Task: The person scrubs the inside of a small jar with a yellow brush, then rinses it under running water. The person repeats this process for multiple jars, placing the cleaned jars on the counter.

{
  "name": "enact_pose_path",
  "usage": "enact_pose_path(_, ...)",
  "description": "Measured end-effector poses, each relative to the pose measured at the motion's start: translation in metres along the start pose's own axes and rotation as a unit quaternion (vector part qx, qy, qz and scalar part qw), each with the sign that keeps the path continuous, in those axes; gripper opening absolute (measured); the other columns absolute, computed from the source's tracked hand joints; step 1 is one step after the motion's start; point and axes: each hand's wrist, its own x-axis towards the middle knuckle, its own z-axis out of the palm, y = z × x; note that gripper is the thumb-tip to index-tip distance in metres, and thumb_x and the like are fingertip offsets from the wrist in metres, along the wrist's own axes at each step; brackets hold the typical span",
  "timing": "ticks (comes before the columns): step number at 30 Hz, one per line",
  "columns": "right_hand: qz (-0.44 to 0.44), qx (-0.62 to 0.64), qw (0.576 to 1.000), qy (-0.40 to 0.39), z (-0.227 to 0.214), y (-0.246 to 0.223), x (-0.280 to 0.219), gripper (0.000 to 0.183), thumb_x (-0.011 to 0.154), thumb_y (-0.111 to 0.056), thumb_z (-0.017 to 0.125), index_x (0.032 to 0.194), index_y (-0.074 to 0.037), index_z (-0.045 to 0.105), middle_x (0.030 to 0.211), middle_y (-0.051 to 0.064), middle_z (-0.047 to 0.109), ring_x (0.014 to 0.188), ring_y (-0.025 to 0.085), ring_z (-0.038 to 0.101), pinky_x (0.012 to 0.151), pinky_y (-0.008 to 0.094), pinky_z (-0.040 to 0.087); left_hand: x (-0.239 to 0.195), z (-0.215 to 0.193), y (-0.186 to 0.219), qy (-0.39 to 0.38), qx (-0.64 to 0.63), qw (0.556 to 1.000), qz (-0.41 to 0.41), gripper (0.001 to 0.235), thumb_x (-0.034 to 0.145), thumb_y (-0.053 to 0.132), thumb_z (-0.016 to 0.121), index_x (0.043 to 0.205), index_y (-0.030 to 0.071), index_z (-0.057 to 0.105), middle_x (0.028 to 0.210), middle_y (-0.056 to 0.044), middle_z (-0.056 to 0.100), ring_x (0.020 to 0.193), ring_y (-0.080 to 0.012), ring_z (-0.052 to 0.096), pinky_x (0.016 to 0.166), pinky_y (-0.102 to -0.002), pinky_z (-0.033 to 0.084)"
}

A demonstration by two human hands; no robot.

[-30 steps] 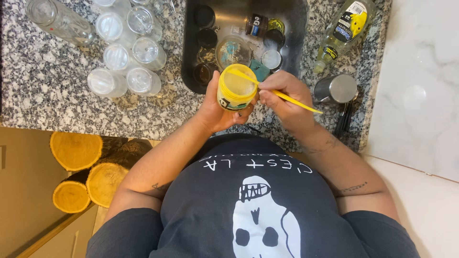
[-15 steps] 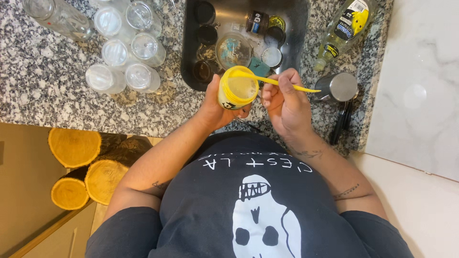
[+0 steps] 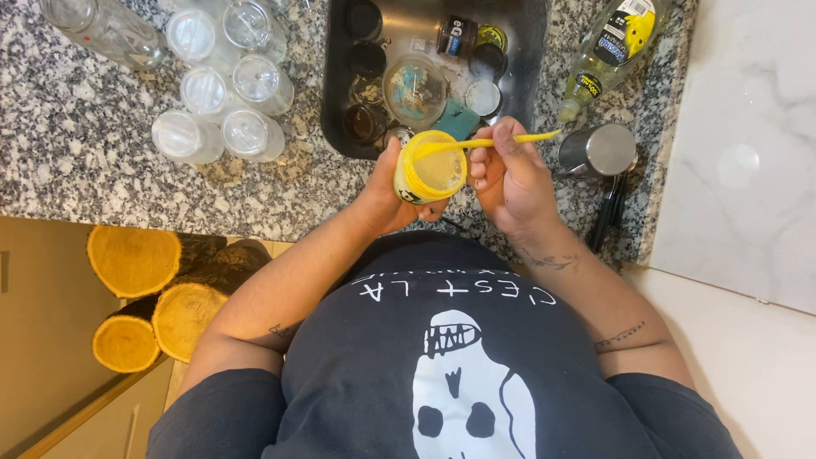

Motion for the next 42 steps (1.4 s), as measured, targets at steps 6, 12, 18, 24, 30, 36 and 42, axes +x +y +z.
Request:
enact_pose_path(6,0.042,-0.047,0.995,-0.079,-0.005,-0.017,0.016,0.024,0.112,-0.027,0.062,0.107,-0.003,0.062,0.075,0.011,0.065,0.059,0.014,0.067,0.047,0.021,0.050,-0.004,0.011,-0.004,-0.011,-0.046,0.997,-0.060,0.096,0.103,0.084,0.027,0.117,0.000,0.070,0.070,-0.022,0.060,0.049,-0.0258,0.052,0.050,-0.032,0.045)
enact_pose_path(12,0.062,-0.076,0.987,-0.127,-0.014,-0.016,0.035,0.026,0.111,-0.023,0.064,0.107,0.002,0.064,0.070,0.012,0.060,0.052,0.013,0.062,0.042,0.020,0.046,-0.001,0.037,0.015,-0.014,-0.084,0.992,-0.098,0.092,0.104,0.080,0.029,0.112,-0.002,0.069,0.072,-0.024,0.062,0.046,-0.0219,0.051,0.047,-0.030,0.043)
enact_pose_path(18,0.179,-0.055,0.958,-0.218,0.015,-0.043,0.053,0.023,0.110,-0.023,0.069,0.103,-0.001,0.067,0.076,0.008,0.068,0.057,0.010,0.061,0.051,0.017,0.048,0.000,0.017,0.013,0.012,-0.130,0.974,-0.186,0.086,0.105,0.077,0.031,0.123,-0.001,0.065,0.097,-0.032,0.068,0.046,-0.0213,0.046,0.040,-0.029,0.035)
enact_pose_path(24,0.255,-0.171,0.908,-0.285,0.027,-0.063,0.073,0.027,0.110,-0.032,0.068,0.104,-0.006,0.067,0.076,0.003,0.067,0.058,0.005,0.059,0.052,0.014,0.048,-0.001,0.016,0.016,0.012,-0.118,0.974,-0.193,0.076,0.107,0.070,0.038,0.124,0.001,0.063,0.095,-0.028,0.069,0.048,-0.0210,0.050,0.040,-0.028,0.037)
enact_pose_path(30,0.294,-0.254,0.828,-0.403,0.051,-0.071,0.099,0.035,0.108,-0.037,0.069,0.100,-0.003,0.069,0.076,0.000,0.064,0.058,0.001,0.058,0.055,0.012,0.047,0.004,0.037,0.027,0.057,-0.084,0.974,-0.200,0.070,0.101,0.072,0.049,0.119,0.007,0.065,0.080,-0.015,0.065,0.046,-0.0209,0.055,0.035,-0.027,0.040)
enact_pose_path(36,0.327,-0.429,0.663,-0.519,0.085,-0.077,0.125,0.034,0.106,-0.040,0.063,0.096,-0.008,0.071,0.074,0.001,0.066,0.058,0.007,0.056,0.053,0.020,0.044,0.005,0.032,0.019,0.050,-0.081,0.974,-0.203,0.073,0.101,0.068,0.054,0.111,-0.004,0.067,0.070,-0.019,0.063,0.043,-0.0209,0.051,0.036,-0.027,0.038)
enact_pose_path(42,0.363,-0.620,0.394,-0.574,0.170,-0.085,0.124,0.035,0.108,-0.039,0.061,0.099,-0.009,0.078,0.080,0.006,0.072,0.071,0.016,0.066,0.071,0.031,0.055,0.005,0.011,0.007,0.016,-0.018,0.987,-0.158,0.068,0.105,0.064,0.050,0.109,-0.001,0.068,0.085,-0.021,0.070,0.044,-0.0136,0.048,0.039,-0.023,0.036)
